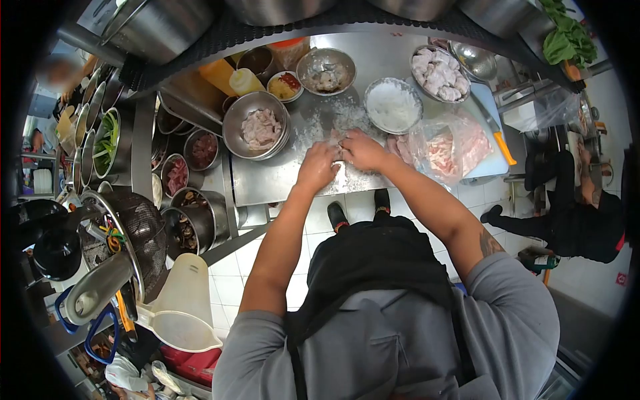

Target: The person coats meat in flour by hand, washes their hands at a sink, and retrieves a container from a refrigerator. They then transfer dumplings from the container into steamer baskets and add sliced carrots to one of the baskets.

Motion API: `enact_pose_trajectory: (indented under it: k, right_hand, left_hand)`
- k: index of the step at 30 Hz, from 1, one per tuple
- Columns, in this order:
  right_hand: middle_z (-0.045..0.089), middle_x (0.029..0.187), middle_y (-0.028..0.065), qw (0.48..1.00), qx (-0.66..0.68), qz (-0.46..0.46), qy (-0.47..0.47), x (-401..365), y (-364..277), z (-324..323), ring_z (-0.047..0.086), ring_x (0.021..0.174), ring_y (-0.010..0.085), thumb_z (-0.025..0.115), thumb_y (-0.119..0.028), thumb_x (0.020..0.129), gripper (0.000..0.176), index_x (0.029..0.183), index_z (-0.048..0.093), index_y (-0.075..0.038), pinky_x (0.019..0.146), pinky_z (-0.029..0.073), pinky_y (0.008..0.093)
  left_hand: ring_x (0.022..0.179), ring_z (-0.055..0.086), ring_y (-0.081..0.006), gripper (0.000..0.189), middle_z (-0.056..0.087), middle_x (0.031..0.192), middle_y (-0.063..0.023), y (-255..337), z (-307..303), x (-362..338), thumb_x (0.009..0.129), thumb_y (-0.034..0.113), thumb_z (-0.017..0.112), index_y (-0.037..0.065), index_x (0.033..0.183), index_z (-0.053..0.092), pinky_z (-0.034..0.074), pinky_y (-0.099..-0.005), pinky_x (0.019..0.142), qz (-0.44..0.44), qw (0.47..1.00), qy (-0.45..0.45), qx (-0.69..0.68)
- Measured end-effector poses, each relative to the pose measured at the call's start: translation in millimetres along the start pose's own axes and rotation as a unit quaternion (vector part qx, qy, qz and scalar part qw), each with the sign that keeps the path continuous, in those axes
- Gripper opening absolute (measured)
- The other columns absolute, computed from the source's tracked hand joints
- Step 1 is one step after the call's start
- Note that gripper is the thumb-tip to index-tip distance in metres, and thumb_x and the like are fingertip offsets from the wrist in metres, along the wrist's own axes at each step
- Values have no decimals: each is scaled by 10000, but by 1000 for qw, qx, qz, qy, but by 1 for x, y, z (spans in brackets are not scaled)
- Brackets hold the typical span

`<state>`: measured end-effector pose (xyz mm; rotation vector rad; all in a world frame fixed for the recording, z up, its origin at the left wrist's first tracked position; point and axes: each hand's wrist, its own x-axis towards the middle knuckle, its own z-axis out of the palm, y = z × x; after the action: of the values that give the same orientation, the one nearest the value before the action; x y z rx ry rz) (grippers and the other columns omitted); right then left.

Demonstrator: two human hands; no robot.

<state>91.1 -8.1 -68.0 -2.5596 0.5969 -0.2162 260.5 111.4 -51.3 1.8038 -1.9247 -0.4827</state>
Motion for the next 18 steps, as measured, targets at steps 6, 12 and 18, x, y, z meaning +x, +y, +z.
enact_pose_trajectory:
  k: [6, 12, 18]
  right_hand:
    - [601, 1149, 244, 995, 27, -28, 89, -13, -15, -4, 517, 1149, 424, 656, -243, 796, 463, 1184, 608, 5, 992, 432, 495]
    - [579, 1222, 231, 999, 26, 25, 7, 9, 0, -12, 523, 1164, 424, 647, -245, 792, 482, 1196, 593, 12, 1005, 433, 489]
    - [608, 1166, 219, 996, 4, 55, 72, 18, 13, 0, 542, 1137, 425, 647, -253, 787, 465, 1166, 602, 13, 1014, 428, 484]
  left_hand:
    - [1118, 555, -376, 480, 617, 1182, -204, -9, 0, 18, 764, 128, 718, -7, 1210, 602, 451, -449, 975, -27, 998, -51, -20]
    - [1185, 534, -384, 524, 606, 1243, -208, -22, -2, 20, 777, 150, 718, 16, 1266, 587, 427, -434, 1028, -48, 996, 53, -56]
    - [1190, 528, -386, 506, 596, 1268, -209, -29, 3, 39, 781, 123, 698, 12, 1262, 588, 407, -452, 1049, -14, 999, -26, -39]
